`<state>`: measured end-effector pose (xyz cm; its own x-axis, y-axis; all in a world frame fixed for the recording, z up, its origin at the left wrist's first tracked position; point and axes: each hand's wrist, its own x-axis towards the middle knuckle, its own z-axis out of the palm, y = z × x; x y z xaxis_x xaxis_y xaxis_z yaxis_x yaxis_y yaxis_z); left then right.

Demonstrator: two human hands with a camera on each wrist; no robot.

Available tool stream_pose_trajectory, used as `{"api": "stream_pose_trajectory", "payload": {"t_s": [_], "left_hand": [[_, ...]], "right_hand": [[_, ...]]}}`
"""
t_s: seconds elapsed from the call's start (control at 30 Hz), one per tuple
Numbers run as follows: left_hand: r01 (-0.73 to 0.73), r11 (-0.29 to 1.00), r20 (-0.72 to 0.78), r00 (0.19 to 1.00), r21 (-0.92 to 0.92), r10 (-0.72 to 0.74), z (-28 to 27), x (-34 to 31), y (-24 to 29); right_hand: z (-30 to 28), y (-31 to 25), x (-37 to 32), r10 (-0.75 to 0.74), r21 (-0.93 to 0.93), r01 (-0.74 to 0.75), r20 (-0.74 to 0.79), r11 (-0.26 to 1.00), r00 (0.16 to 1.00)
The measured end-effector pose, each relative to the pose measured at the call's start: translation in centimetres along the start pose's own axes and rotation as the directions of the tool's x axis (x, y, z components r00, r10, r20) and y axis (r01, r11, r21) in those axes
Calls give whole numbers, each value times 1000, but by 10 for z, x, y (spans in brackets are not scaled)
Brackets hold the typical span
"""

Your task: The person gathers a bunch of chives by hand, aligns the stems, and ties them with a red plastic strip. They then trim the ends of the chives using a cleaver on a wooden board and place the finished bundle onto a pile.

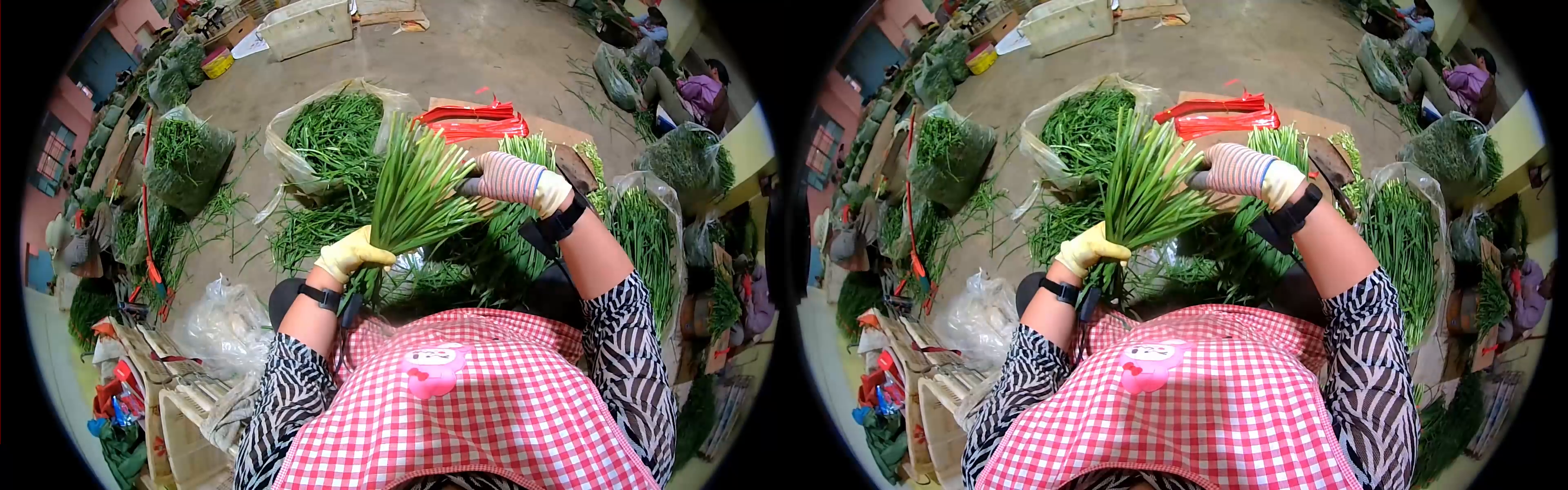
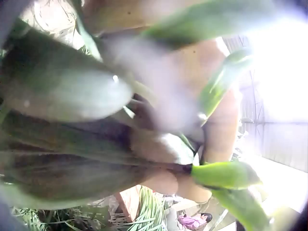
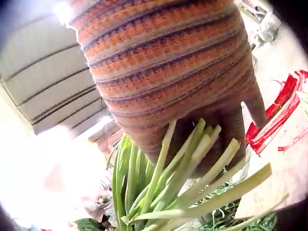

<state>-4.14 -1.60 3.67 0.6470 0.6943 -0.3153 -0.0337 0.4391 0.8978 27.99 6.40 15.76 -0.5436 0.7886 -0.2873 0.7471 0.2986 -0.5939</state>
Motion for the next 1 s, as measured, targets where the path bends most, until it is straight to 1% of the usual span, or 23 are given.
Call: {"api": "stream_pose_trajectory", "payload": {"t_s": [0.07,0.17,0.2,0.23,0.27,0.3,0.33,0.37,0.4,0.43,0.47,0.5,0.53,0.6,0.67,0.73,0.77,0.83,0.87,0.9,0.93,0.97,1.0], "left_hand": [[-12,1000,-3,1000,2,12,1,0,0],[0,1000,-1,1000,13,0,4,0,-1],[0,1000,-3,1000,19,0,3,0,0],[-17,1000,8,1000,10,17,1,0,-2],[-5,1000,18,1000,8,4,-1,1,-3],[-24,1000,41,999,19,23,-5,3,-7],[-45,998,64,997,33,42,-6,4,-5],[-7,998,44,999,67,4,-4,2,-4],[-65,988,60,997,139,57,-7,5,-6],[-40,995,46,998,86,36,-6,4,-7],[-7,1000,36,999,29,6,-5,2,-11],[-88,986,60,995,144,80,-16,13,-27],[2,997,51,999,83,-7,-6,8,-16],[-40,992,57,998,121,33,9,7,0],[-18,996,25,1000,86,16,13,6,-2],[36,994,-11,999,99,-35,14,6,-3],[34,995,-9,999,97,-33,13,4,-4],[31,995,3,1000,96,-31,12,5,-4],[19,997,4,1000,74,-20,13,4,-4],[5,999,4,1000,53,-5,17,4,1],[-4,1000,2,1000,28,4,21,0,5],[27,995,-16,1000,93,-26,23,-1,12],[6,993,16,1000,121,-8,20,1,13]], "right_hand": [[-8,-8,-7,16,-50,-12,69,999,997],[-7,-5,-3,-32,-111,35,25,993,999],[-7,-8,-5,-40,-87,40,6,995,999],[-2,9,4,-110,-37,106,-133,994,985],[2,25,13,-173,3,181,-273,984,946],[-7,18,11,-51,21,63,-368,998,929],[-17,17,12,-64,75,125,-546,989,835],[-25,15,9,-19,145,132,-598,981,801],[-35,3,2,20,205,150,-651,967,759],[-38,-3,4,14,266,202,-634,943,773],[-39,-7,7,-7,181,150,-614,972,789],[-40,-16,8,-47,150,156,-554,976,831],[-38,-25,8,-77,123,156,-488,980,870],[-39,-41,5,-113,73,152,-380,986,918],[-33,-26,21,-298,-88,286,-320,954,899],[-28,-25,23,-243,-278,164,-279,947,929],[-20,-14,25,-388,-425,222,-354,877,851],[-24,-19,21,-175,-209,130,-215,969,961],[-26,-21,17,-75,-107,62,-123,992,990],[-28,-22,13,-123,-26,120,-115,992,986],[-24,-21,11,-95,104,112,-158,988,983],[-21,-20,10,-61,232,107,-197,967,978],[-22,-23,9,-23,354,107,-233,929,972]]}}
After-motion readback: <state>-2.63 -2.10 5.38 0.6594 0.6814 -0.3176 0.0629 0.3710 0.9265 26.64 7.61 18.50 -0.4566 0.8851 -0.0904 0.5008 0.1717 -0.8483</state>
